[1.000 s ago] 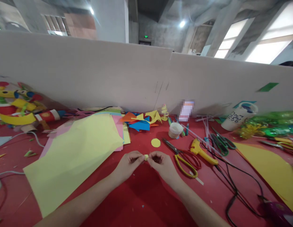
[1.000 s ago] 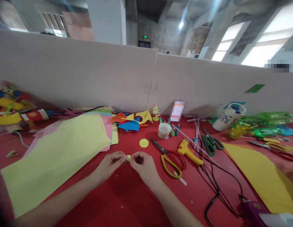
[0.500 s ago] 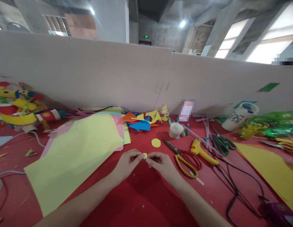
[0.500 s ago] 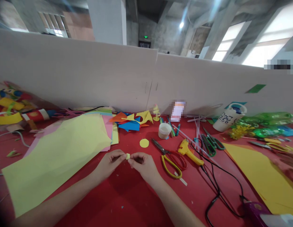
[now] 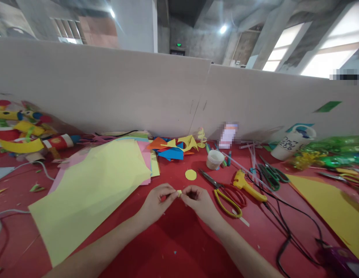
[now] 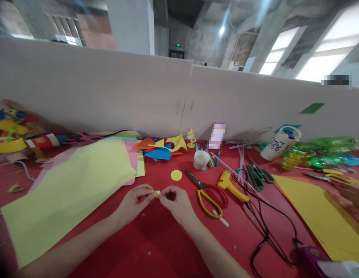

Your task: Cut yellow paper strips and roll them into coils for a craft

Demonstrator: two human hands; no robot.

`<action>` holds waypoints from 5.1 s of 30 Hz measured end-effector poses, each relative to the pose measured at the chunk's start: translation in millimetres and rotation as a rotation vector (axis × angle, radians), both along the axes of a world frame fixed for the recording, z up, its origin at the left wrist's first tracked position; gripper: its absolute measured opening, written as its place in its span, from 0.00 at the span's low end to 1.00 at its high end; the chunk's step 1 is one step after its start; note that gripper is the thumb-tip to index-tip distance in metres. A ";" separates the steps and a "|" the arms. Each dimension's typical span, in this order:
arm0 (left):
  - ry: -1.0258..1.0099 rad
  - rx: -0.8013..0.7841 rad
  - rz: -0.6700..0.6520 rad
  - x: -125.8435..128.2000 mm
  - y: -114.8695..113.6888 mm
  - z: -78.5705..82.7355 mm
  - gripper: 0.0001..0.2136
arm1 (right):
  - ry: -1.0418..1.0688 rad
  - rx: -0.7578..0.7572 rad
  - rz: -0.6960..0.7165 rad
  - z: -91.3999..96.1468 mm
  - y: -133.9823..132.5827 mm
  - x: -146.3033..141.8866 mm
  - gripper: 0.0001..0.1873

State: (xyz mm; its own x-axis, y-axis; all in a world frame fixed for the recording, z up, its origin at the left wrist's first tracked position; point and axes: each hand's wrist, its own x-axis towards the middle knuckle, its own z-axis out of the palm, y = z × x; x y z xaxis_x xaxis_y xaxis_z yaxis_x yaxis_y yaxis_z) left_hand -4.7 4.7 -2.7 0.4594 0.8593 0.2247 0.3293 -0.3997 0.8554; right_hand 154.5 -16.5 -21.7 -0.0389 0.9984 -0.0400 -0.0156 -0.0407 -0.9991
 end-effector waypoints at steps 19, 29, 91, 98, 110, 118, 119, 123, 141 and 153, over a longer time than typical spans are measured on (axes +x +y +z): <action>0.093 -0.003 0.020 -0.6 3.0 -6.5 0.09 | 0.001 0.010 0.055 -7.2 5.0 3.6 0.12; 0.006 -0.207 -0.003 1.3 6.3 -7.5 0.14 | -0.003 0.010 0.080 -6.5 5.2 3.8 0.12; -0.506 -0.844 -0.074 -1.3 6.8 -12.0 0.12 | -0.364 0.492 -0.110 -8.6 0.8 7.9 0.07; -0.597 -0.936 -0.001 -2.8 6.7 -13.1 0.09 | -0.392 0.519 -0.086 -5.9 -1.5 5.5 0.09; -0.473 -0.683 0.057 0.0 7.6 -14.5 0.09 | -0.484 0.562 -0.118 -3.2 -5.5 2.4 0.05; -0.381 -0.581 0.089 -2.0 6.8 -17.2 0.10 | -0.591 0.610 -0.090 -4.8 -5.0 3.3 0.06; -0.378 -0.577 0.090 -2.0 6.8 -17.4 0.09 | -0.597 0.612 -0.093 -5.1 -4.9 3.3 0.06; -0.371 -0.564 0.113 -1.3 7.1 -17.8 0.09 | -0.601 0.614 -0.093 -5.9 -4.5 3.4 0.05; -0.391 -0.586 0.130 0.2 4.7 -17.5 0.09 | -0.669 0.699 -0.065 -6.5 -4.2 4.2 0.06; -0.363 -0.626 0.064 1.4 3.3 -22.0 0.11 | -0.896 0.851 -0.068 -8.4 -4.0 3.9 0.07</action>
